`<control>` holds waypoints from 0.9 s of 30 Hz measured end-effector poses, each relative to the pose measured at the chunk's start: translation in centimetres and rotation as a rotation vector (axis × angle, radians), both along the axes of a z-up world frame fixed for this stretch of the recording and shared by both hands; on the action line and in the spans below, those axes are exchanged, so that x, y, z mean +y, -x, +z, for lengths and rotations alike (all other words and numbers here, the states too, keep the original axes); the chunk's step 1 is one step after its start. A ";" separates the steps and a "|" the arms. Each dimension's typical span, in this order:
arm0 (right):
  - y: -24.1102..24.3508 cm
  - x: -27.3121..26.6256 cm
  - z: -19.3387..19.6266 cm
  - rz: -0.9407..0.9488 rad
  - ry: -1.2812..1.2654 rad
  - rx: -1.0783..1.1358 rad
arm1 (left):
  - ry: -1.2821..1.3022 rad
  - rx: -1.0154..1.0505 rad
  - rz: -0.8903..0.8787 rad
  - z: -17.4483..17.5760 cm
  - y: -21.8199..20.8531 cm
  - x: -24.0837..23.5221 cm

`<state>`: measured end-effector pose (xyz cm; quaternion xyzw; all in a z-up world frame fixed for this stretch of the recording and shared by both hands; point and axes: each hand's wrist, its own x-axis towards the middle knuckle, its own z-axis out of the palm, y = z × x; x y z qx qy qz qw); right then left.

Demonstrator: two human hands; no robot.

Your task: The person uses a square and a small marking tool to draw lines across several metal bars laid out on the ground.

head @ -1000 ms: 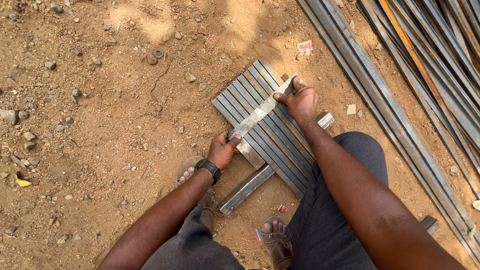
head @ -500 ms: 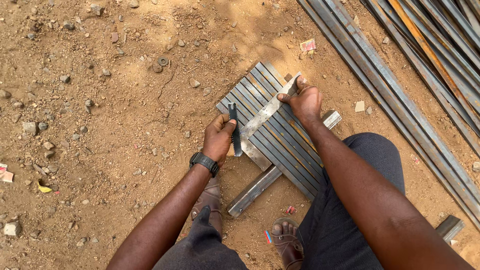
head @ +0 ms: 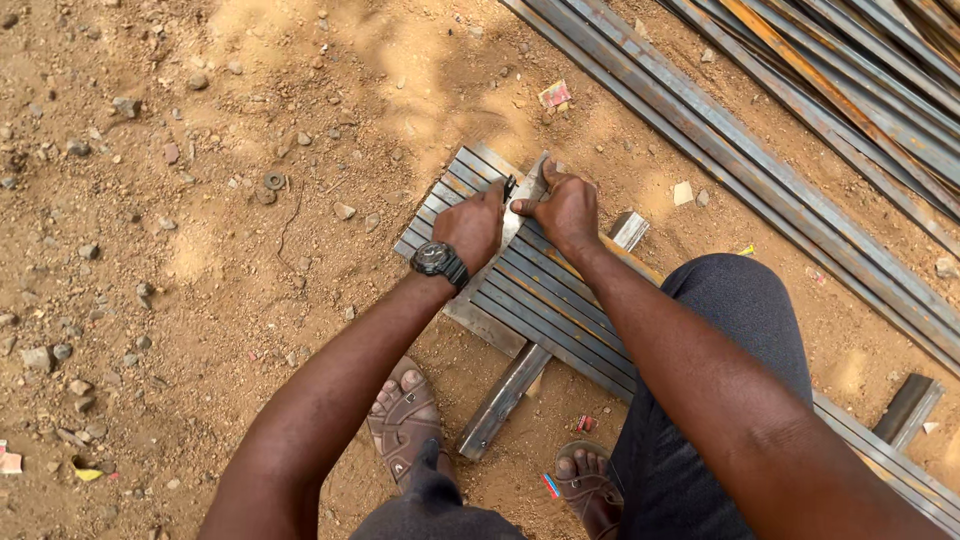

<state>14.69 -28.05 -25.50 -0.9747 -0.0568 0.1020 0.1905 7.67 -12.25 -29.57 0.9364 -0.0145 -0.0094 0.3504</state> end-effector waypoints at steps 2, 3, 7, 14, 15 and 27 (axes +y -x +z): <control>-0.1 0.1 0.0 -0.006 -0.001 -0.012 | -0.032 -0.008 -0.051 -0.7 -1.0 -0.6; -0.1 0.2 0.0 -0.009 -0.001 -0.018 | -0.049 -0.013 -0.076 -1.0 -1.3 -0.8; 0.0 0.4 0.3 0.023 -0.031 -0.071 | -0.061 -0.083 -0.110 -1.9 -1.5 -0.7; 0.1 0.8 0.8 -0.113 0.041 0.111 | -0.149 0.006 -0.233 -2.1 -2.0 -0.3; 0.3 0.8 0.6 -0.116 0.042 0.116 | -0.160 0.010 -0.241 -2.1 -1.8 -0.3; 0.4 0.6 1.2 0.001 -0.019 -0.016 | -0.290 0.176 -0.406 -1.4 6.9 3.2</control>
